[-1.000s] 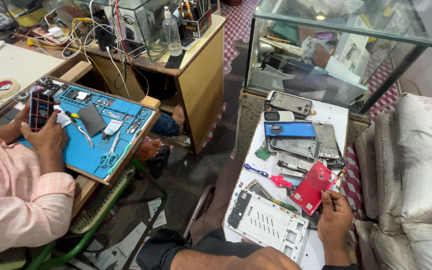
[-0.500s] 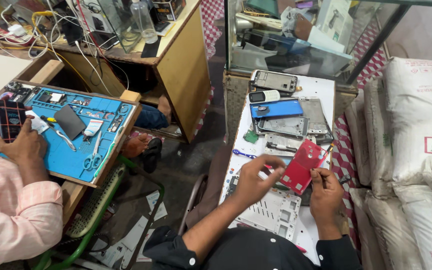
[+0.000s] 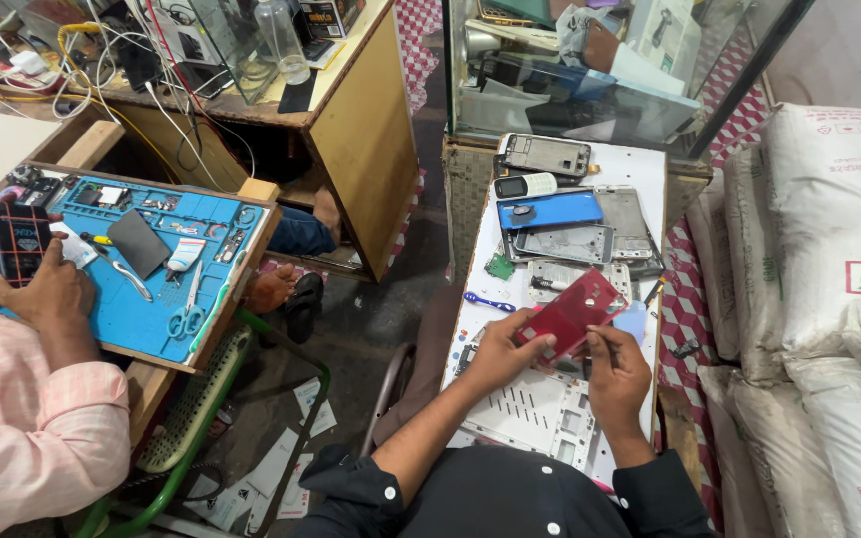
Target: The person holds a red phone back cover and applies a protective film to it, peeling the film liner and pressing the film onto the cover, turning the cover over to smooth and align the film on different sides. They continue pressing and adjusting the film edges on the cover throughout the clip.
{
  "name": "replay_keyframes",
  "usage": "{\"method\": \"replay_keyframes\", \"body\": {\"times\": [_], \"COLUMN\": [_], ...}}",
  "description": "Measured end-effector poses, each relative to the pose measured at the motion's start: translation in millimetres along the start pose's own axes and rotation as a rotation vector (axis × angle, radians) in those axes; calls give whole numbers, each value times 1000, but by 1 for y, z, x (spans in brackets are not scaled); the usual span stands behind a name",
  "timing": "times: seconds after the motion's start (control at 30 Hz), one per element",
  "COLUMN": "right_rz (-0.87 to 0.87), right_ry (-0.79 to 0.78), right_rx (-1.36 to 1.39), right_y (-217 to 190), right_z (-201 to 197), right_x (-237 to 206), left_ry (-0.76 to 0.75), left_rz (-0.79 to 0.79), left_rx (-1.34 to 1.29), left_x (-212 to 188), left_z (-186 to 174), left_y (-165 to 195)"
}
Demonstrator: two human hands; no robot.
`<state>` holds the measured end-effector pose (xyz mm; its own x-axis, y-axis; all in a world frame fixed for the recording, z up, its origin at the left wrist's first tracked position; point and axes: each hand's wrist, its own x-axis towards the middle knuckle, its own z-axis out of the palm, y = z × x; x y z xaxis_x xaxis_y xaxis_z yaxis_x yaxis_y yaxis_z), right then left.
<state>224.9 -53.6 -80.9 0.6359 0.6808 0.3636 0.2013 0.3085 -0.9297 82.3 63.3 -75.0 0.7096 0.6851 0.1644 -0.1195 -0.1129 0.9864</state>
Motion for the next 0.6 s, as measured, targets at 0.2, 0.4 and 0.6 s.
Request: {"method": "replay_keyframes", "body": {"times": [0.2, 0.4, 0.6], "right_rz": [70, 79, 136], "right_ry": [-31, -184, -80], "right_rx": [185, -82, -207], "right_y": [0, -6, -15], "right_z": [-2, 6, 12], "right_x": [6, 1, 0], "left_ry": [78, 1, 11], "left_rz": [-82, -87, -75], "left_rx": [-275, -371, -469], "left_x": [-2, -2, -2], "left_z": [-5, -8, -11], "left_y": [-6, -11, -19]}}
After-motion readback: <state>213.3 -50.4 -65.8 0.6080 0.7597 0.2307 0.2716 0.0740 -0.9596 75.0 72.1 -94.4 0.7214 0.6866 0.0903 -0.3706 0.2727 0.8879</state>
